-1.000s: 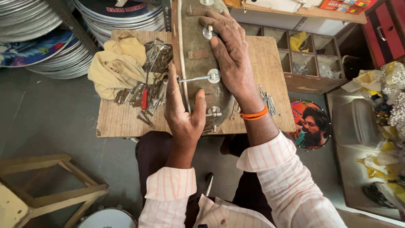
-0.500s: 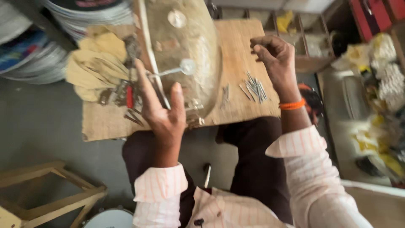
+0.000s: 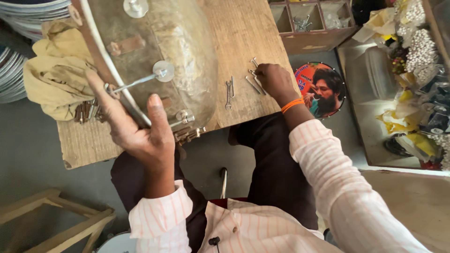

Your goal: The person repairs a drum by tightening the metal rim and attaching fasteners to the drum shell using a screwdriver and small metal components.

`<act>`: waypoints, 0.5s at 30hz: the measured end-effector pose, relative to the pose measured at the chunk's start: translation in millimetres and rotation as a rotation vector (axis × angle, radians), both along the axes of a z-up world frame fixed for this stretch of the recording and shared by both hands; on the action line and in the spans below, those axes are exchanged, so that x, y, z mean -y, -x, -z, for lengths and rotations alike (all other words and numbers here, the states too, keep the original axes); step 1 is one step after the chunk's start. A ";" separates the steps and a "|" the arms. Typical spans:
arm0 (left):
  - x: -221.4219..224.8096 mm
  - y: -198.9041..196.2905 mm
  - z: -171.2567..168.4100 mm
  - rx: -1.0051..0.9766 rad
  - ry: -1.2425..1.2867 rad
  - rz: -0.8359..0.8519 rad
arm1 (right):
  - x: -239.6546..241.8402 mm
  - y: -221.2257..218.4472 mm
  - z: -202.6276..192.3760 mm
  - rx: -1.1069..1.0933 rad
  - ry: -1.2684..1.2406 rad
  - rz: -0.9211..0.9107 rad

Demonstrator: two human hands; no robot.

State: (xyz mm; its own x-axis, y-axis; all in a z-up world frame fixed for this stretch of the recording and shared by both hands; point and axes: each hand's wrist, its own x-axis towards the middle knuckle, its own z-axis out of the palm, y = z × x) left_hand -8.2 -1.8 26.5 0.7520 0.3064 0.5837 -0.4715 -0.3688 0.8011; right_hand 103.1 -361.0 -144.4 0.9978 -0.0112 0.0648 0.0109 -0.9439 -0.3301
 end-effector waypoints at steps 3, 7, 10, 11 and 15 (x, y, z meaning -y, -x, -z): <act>-1.4 -1.7 0.8 0.027 0.022 0.013 | 30.0 -2.2 1.4 0.174 -0.089 0.067; -7.0 -3.6 2.9 -0.189 0.170 -0.050 | 70.0 16.2 7.3 0.010 -0.376 0.379; -9.1 -2.9 6.5 -0.036 0.125 0.037 | 81.9 29.8 9.3 -0.058 -0.342 0.416; -9.6 -2.3 8.1 -0.025 0.132 0.047 | 82.2 33.1 8.4 -0.097 -0.314 0.406; -17.1 -2.2 11.4 -0.008 0.082 0.020 | 73.6 37.1 2.0 -0.255 -0.236 0.389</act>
State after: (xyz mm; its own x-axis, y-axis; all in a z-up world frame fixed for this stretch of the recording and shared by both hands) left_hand -6.0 15.3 15.1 0.7632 0.3376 0.5510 -0.4716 -0.2920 0.8321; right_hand 66.0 -434.6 -146.4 0.9007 -0.3692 -0.2291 -0.4345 -0.7619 -0.4804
